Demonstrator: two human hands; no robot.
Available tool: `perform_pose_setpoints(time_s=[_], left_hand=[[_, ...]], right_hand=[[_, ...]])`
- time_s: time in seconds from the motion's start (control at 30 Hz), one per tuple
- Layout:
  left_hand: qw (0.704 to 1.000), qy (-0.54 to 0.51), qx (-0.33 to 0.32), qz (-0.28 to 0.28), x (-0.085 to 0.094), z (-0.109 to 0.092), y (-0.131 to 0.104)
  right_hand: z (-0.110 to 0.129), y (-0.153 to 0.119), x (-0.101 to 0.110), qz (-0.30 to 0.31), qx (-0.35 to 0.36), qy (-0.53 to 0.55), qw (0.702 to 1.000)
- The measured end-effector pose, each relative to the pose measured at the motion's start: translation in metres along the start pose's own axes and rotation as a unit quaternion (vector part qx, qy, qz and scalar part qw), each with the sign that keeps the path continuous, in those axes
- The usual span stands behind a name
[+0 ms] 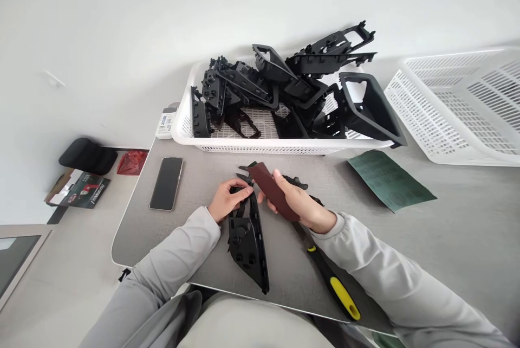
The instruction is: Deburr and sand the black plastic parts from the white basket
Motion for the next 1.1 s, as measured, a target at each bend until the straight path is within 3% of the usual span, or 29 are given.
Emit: perform_pose_setpoints(time_s=[0.17, 0.33, 0.57, 0.73, 0.87, 1.1], left_hand=[[0.999, -0.038, -0.01, -0.025, 0.007, 0.0, 0.001], [0.994, -0.092, 0.002, -0.052, 0.01, 0.0, -0.001], [0.995, 0.044, -0.084, -0.022, 0.004, -0.02, -0.005], [0.996, 0.045, -0.065, -0.029, 0.006, -0.014, -0.005], [0.998, 0.03, -0.059, -0.021, 0.005, -0.011, -0.004], [0.999, 0.0, -0.028, -0.02, 0.005, -0.006, -0.004]], right_hand=[[-0.001, -0.002, -0.003, 0.016, 0.007, -0.063, 0.998], [0.007, 0.0, 0.004, -0.032, 0.101, -0.174, 0.979], [0.019, -0.003, -0.002, -0.09, 0.196, -0.294, 0.931], [0.023, -0.011, 0.005, -0.16, 0.224, -0.272, 0.922], [0.035, -0.017, -0.004, -0.119, 0.288, -0.251, 0.916], [0.029, -0.013, -0.009, -0.065, 0.217, -0.264, 0.937]])
Point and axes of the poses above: each hand's wrist, its own y-axis towards the middle knuckle, its own x-axis out of the back of the hand, z = x × y, the point moved 9 cm from there along y, towards the middle knuckle, and after that the axes turned 1 degree about -z, right-handed, at the moved point
